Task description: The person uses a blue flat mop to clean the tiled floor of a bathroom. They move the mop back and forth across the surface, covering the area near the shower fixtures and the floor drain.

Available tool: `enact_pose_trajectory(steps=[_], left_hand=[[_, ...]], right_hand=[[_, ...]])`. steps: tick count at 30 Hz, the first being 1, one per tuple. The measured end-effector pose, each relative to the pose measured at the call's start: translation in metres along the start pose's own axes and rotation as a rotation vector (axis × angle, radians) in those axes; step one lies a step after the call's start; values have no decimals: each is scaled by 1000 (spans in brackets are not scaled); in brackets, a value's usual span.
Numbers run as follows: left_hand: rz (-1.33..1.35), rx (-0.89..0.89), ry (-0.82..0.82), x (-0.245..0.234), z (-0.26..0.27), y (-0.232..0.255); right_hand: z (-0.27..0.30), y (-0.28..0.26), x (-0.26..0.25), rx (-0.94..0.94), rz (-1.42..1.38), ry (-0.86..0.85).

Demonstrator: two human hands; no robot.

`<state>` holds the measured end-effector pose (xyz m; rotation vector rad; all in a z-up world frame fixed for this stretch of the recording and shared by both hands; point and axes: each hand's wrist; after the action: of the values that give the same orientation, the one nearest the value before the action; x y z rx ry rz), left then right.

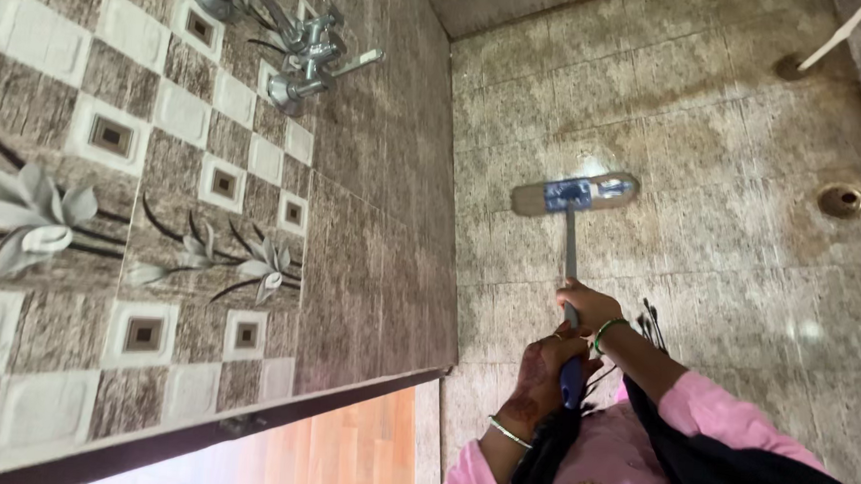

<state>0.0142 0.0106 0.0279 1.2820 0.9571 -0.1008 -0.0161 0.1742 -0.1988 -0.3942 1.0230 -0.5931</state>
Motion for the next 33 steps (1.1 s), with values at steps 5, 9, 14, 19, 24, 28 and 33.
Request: enact_pose_trajectory(steps=[5,9,14,19,24,28,33], left_hand=[[95,-19,-122,-36,43,37],[158,51,-81,-40,48,54],[191,5,-76,-29,25,52],[148,-41,-54,-13,-24,25],[141,-7,39,22,-87,-14],[49,-58,45,52,-121,-44],[18,-97,-80,75,-115,-46]], right_hand=[[79,-47,8,-40,-43,157],[117,-64,-8,39,-66,74],[109,-56,-30,-75,-163,202],[58,-19,-45,-45,-119,259],[-5,46,-73,-268,-167,370],[-47,75,-74,19,-270,299],[-43,99,-67,-84,6,380]])
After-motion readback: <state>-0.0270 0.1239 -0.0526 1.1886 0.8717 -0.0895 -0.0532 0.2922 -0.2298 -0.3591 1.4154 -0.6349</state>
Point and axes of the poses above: each hand's wrist, its own z-axis away from the middle knuckle, its own x-axis out of the palm, y = z × x, and after that the axes turned 7 degrees about -y, right-handed
